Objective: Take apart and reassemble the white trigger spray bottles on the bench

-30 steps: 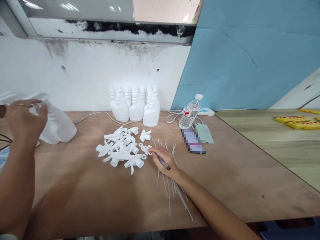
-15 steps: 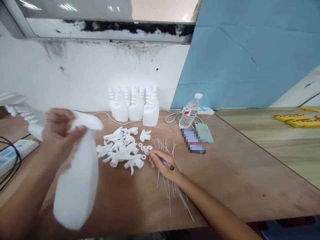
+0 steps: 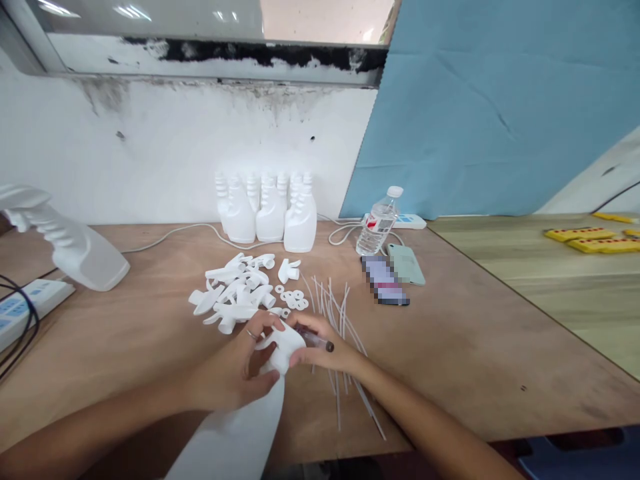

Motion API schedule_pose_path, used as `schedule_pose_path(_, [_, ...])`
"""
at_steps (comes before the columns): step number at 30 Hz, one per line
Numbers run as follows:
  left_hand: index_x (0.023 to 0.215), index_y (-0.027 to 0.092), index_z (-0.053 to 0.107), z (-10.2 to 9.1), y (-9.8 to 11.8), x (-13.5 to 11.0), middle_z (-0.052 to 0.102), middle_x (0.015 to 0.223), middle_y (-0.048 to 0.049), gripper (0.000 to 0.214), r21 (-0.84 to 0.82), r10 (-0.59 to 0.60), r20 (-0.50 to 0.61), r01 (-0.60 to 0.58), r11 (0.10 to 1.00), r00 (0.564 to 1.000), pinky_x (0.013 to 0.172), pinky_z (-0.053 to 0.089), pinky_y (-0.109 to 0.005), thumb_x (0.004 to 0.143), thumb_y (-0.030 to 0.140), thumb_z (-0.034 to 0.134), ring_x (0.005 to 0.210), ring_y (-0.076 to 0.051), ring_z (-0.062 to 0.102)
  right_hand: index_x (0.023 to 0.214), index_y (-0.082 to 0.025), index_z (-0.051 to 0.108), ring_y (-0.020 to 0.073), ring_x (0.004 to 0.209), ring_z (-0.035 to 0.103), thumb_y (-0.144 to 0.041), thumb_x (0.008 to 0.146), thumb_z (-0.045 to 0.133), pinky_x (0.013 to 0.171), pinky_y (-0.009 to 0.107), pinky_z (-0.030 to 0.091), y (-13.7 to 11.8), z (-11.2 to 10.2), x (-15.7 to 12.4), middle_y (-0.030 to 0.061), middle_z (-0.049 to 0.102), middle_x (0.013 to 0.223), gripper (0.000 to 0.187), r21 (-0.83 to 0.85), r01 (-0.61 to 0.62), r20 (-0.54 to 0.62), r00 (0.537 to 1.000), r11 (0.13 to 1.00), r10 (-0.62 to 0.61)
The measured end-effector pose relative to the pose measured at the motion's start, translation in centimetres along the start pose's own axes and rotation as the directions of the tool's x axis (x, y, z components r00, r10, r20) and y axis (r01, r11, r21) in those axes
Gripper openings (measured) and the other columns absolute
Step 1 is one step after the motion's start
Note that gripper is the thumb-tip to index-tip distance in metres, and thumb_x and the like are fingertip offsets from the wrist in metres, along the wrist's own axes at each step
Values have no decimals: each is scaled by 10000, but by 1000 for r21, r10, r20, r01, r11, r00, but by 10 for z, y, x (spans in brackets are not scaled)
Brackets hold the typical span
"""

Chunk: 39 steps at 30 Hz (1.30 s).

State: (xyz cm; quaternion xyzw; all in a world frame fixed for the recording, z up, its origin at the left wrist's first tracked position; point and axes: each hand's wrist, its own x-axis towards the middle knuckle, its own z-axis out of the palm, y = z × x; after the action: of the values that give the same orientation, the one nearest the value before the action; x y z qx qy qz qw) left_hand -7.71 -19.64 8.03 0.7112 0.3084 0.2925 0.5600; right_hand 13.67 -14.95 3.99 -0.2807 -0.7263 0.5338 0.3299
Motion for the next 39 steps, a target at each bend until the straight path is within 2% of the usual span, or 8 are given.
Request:
schedule_pose_path(4, [1328,303,282,5,-10,-1,421,1169,-78,625,87,-13,-29,16,996,999,731,456,-277,806,182,604,884,-150,500,807,-158,611,94,594,445,-441,695,757,525,202,319,-5,1,3,-16,546,699,337,16,-128,-35,991,992,129])
schedule_pose_path(9, [1424,323,48,0,-12,3,443,1200,-89,943,-12,-180,-71,180,984,981,719,460,-289,754,354,711,803,-130,515,755,-163,605,72,495,417,-406,698,747,453,192,300,-7,-5,4,-39,518,602,288,59,-108,-224,967,992,118])
schedule_pose_path(15, [1347,208,417,-15,5,2,564,1170,-113,814,239,-348,73,322,916,935,854,439,-361,672,546,722,1027,-271,549,739,-177,612,79,490,451,-415,724,724,437,194,327,-2,-25,3,-35,533,598,264,-2,-42,-534,845,999,35])
schedule_pose_path(18, [1341,209,466,-16,8,0,586,1209,-112,778,307,-370,12,349,885,929,885,439,-356,684,554,699,1075,-291,565,731,-164,634,84,487,471,-440,700,738,440,204,337,3,-32,4,-18,568,614,296,1,-43,-462,886,999,38])
schedule_pose_path(22, [1333,225,496,-14,6,-3,625,1181,-92,779,324,-379,-17,364,873,925,847,469,-329,658,549,713,1043,-280,603,612,-141,612,78,357,425,-540,617,757,359,208,246,16,-38,6,-17,534,462,425,208,-135,-236,954,969,184])
schedule_pose_path(28, [1314,223,524,-16,9,-2,639,1170,-75,787,295,-377,37,351,889,925,876,470,-318,618,510,753,1065,-276,603,658,-117,651,92,343,480,-443,564,813,333,192,261,13,-46,3,4,582,459,376,292,-296,18,952,909,304])
schedule_pose_path(35, [1277,191,549,-32,6,8,608,1216,-97,831,140,-449,163,430,892,878,866,461,-318,556,521,797,1143,-310,547,704,-116,661,82,356,461,-480,506,830,328,190,267,12,-44,-1,-4,585,492,447,279,-311,-22,944,909,330])
schedule_pose_path(39, [1058,180,653,-42,4,13,661,996,-53,590,-50,-442,302,477,877,844,699,464,-270,592,517,781,916,-243,614,777,-165,703,141,583,562,-390,521,847,511,259,454,1,-42,1,26,640,716,370,214,-123,-85,986,969,144])
